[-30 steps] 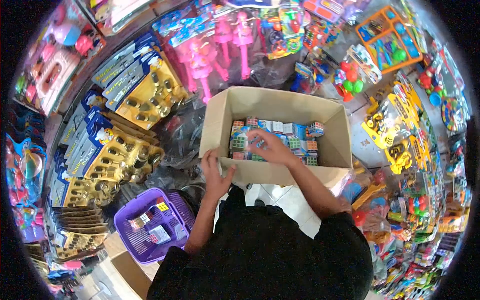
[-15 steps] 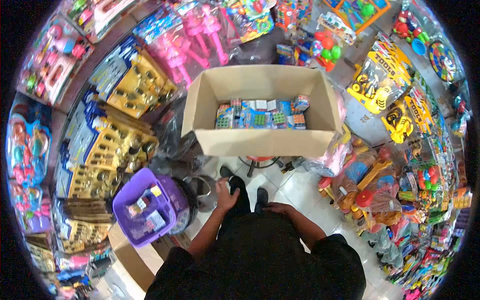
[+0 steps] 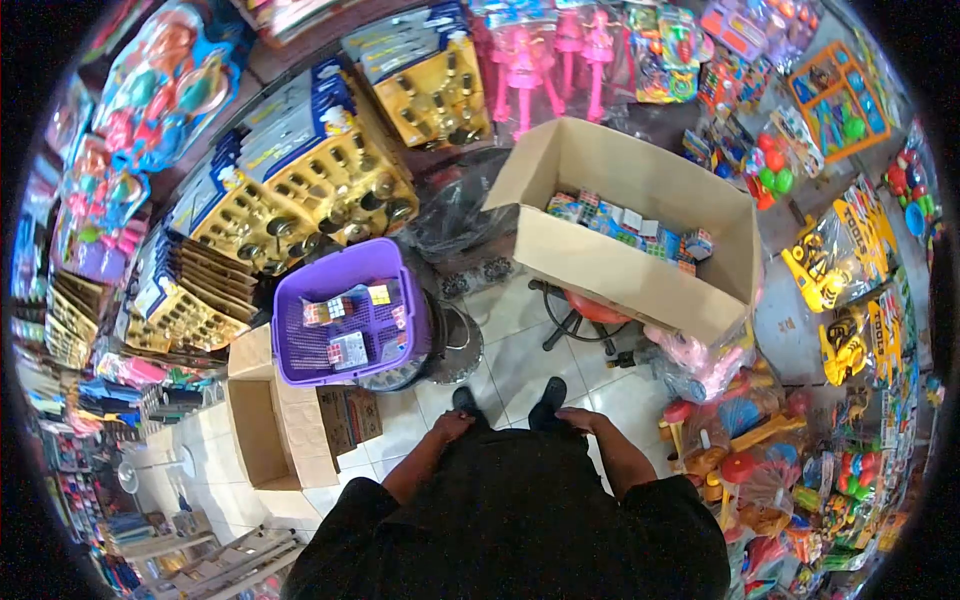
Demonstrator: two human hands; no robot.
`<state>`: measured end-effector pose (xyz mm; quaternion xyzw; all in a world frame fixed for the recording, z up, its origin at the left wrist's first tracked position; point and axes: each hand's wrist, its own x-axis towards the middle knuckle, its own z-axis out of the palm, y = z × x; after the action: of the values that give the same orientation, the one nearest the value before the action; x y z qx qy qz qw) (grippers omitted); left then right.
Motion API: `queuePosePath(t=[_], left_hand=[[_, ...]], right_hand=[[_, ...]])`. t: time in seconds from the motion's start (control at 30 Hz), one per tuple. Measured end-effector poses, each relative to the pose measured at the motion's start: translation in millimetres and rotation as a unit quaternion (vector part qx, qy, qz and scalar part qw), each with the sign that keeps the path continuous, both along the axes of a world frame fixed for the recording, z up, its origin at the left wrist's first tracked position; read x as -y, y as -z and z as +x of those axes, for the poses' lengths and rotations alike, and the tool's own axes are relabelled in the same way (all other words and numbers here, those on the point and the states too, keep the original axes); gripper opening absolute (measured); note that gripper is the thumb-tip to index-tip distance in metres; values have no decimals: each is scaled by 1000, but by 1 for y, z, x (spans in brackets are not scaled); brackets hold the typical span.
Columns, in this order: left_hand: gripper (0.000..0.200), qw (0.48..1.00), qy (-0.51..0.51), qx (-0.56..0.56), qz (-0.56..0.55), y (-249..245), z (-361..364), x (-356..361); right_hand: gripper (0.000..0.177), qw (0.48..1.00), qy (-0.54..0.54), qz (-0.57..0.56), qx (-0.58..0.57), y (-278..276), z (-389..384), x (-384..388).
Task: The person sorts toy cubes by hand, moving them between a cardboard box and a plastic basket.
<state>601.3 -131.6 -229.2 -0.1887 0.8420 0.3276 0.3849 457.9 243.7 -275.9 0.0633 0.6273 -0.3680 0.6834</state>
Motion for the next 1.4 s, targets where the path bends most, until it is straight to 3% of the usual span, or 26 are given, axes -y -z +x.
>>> queuePosePath(t=[0.07,0.1,0.2,0.23,0.3,0.33,0.37,0.43,0.47,0.57,0.6,0.63,0.67,0.7,0.8,0.87,0.93,1.0,1.1,1.13,1.2,1.27,1.3,1.4], left_hand=[[57,998,40,47,-22,21,17,11],[57,990,102,-7,99,34,26,25],[59,997,11,38,63,-7,32,44],[58,982,118,-129,69,76,61,71],[56,985,-20,-88,146,71,78,103],[55,976,-89,-68,188,62,81,116],[51,976,-152,-2,157,-7,77,119],[48,970,-196,-22,142,-41,88,141],[46,966,-220,-30,136,-48,98,154],[44,967,-143,-80,192,-74,120,194],[43,964,-133,-89,212,-84,125,206],[44,955,-169,-78,229,-91,129,215],[44,946,-202,-68,244,-102,129,224],[41,945,-195,-77,251,-145,122,231],[37,880,-234,-172,375,-214,111,251],[30,855,-231,-251,390,-247,95,269],[21,764,-316,-404,392,-243,76,284],[12,719,-355,-523,289,-242,42,295],[9,743,-388,-534,113,-236,4,305],[12,748,-345,-565,49,-217,-4,311],[14,763,-338,-551,0,-212,-14,307],[14,765,-322,-557,-40,-214,-20,307],[14,768,-334,-545,-44,-217,-20,306],[15,780,-380,-497,-24,-209,-16,309]], right_hand=[[83,1000,-11,3,-20,-39,-3,18],[82,999,-17,4,-30,-56,-2,26],[79,998,-28,35,-39,-78,11,60],[76,997,-41,45,-46,-88,16,78],[70,995,-78,-32,-59,-26,35,106],[67,991,-97,-67,-64,-3,43,116],[59,987,-90,-34,-128,-37,57,145],[42,908,-270,-191,-259,9,74,173],[41,886,-327,-186,-271,-24,71,199],[47,927,-247,-172,-223,-58,85,266],[54,951,-174,-174,-187,-62,84,287],[51,942,-184,-196,-203,-77,83,305],[48,931,-191,-218,-220,-110,81,322],[45,920,-196,-239,-239,-145,76,339],[39,897,-269,-320,-142,-251,55,390],[37,888,-267,-360,-100,-301,41,415],[33,889,-195,-406,-84,-341,25,438],[31,903,-126,-395,-114,-328,3,466],[29,922,-87,-312,-210,-271,-31,517],[28,927,-73,-275,-246,-246,-36,534],[27,939,-114,-197,-257,-221,-40,561],[27,850,-236,-193,-429,-126,-49,577],[27,791,-291,-187,-504,-127,-42,581],[31,908,-277,-134,-283,-137,-35,583]])
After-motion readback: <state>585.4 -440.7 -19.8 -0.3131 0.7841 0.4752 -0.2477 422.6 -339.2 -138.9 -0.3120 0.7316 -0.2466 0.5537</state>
